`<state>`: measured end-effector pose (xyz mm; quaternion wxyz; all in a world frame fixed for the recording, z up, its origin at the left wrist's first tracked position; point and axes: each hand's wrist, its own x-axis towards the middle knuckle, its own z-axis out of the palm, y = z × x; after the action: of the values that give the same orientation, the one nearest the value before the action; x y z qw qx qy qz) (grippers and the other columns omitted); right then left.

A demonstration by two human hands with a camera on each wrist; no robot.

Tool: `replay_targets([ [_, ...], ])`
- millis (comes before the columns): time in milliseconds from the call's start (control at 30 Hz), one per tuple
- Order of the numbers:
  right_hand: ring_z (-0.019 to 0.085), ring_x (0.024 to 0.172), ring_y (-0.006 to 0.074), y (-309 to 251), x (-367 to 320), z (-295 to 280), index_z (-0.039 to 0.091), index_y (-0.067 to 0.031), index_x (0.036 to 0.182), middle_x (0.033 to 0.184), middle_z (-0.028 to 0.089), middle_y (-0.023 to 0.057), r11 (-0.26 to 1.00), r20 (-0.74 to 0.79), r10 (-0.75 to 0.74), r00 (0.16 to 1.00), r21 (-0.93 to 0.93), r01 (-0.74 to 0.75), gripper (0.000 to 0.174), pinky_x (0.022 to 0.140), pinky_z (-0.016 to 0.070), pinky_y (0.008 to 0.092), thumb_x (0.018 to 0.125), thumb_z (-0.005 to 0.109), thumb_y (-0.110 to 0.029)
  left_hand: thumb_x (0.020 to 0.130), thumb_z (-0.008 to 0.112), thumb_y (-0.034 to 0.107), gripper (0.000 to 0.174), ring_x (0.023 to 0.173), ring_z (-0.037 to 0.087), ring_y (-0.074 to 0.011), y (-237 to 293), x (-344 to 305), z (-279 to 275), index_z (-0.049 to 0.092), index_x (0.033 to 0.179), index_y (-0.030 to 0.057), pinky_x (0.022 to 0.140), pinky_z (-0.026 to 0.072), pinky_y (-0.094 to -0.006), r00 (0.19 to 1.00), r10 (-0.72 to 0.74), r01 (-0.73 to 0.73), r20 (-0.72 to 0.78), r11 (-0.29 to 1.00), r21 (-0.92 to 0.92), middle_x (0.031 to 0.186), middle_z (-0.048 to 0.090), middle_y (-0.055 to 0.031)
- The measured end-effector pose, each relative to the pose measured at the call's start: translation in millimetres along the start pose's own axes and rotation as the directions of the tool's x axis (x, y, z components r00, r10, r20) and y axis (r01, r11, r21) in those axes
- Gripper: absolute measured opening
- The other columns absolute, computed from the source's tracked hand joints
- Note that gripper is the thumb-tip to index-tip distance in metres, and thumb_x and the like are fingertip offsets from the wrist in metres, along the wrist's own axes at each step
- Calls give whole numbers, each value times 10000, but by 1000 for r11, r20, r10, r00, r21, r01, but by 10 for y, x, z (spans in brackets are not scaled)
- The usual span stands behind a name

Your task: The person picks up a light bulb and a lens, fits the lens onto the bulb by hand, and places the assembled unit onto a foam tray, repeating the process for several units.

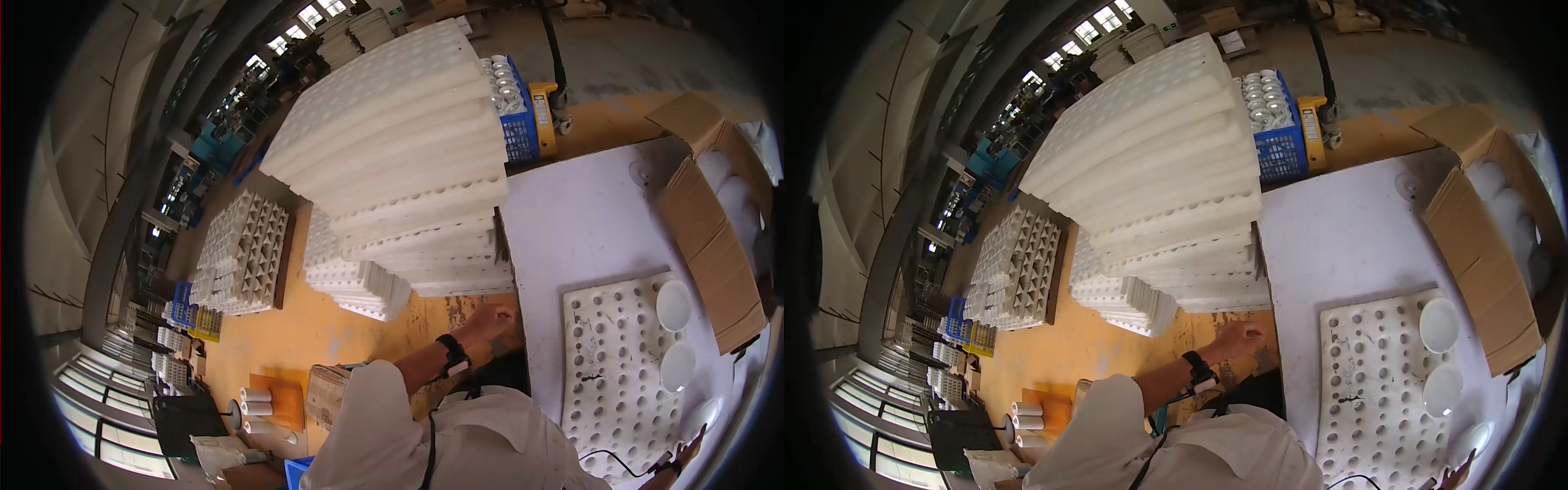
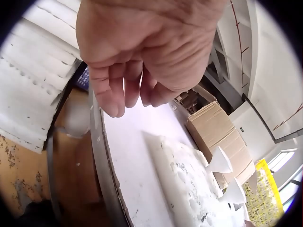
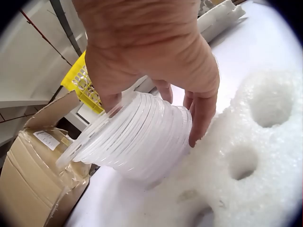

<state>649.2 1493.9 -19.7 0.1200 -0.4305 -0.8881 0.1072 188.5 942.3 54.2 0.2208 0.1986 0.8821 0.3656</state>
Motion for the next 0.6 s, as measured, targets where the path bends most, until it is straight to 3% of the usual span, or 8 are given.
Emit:
replay_targets([
  [67,312,1312,318,1022,-59,312,248,-148,1426,1447,277,227,995,9,69,998,-76,-68,826,1086,235,393,793,608,-537,794,588,204,213,710,655,-256,-18,-87,86,658,875,20,661,498,-343,998,63,-62,18,995,-80,775,671,-139],
  [100,311,1310,335,797,-33,252,265,-158,1423,1446,277,229,988,8,104,995,-112,-103,804,1079,245,414,797,604,-533,794,588,204,213,710,655,-256,-44,-117,121,658,875,20,661,498,-343,998,64,-62,14,994,-87,775,671,-139],
  [233,307,1300,406,1153,180,473,331,-200,1408,1440,280,240,938,-9,258,966,-238,-252,721,1051,283,498,812,586,-516,800,582,195,206,677,645,-264,-104,-203,183,657,877,20,650,495,-341,995,95,-96,-12,994,-42,758,669,-136],
  [267,306,1297,424,582,201,337,348,-210,1404,1438,281,242,919,-15,297,955,-266,-290,701,1044,293,518,815,582,-512,800,580,190,203,676,643,-266,-107,-225,174,659,880,21,646,493,-342,997,78,-79,-20,994,-74,762,669,-136],
  [300,304,1295,441,815,197,443,365,-221,1400,1437,282,245,897,-23,338,941,-295,-329,682,1038,303,539,819,577,-508,800,580,190,203,676,643,-266,-106,-240,157,659,880,21,646,493,-342,997,80,-82,-20,994,-74,762,669,-136],
  [333,354,1241,485,757,144,491,371,-212,1395,1366,326,336,925,-80,217,973,-302,-232,717,1023,326,528,785,641,-472,803,582,215,229,744,651,-251,-99,-251,136,663,907,27,693,499,-334,999,36,-35,29,998,-48,824,678,-127],
  [433,395,1227,458,798,139,548,380,-232,1393,1339,390,304,919,-133,213,968,-310,-245,757,989,366,535,741,677,-477,805,582,234,253,808,659,-230,-168,-281,152,667,932,33,738,504,-324,998,2,0,61,999,-48,882,688,-114],
  [600,414,1211,452,571,152,370,432,-204,1365,1322,406,315,911,-48,298,953,-285,-299,695,1002,370,486,762,673,-453,800,580,218,242,798,658,-210,-238,-357,132,668,926,31,733,502,-312,998,47,-44,30,995,-93,868,689,-107],
])
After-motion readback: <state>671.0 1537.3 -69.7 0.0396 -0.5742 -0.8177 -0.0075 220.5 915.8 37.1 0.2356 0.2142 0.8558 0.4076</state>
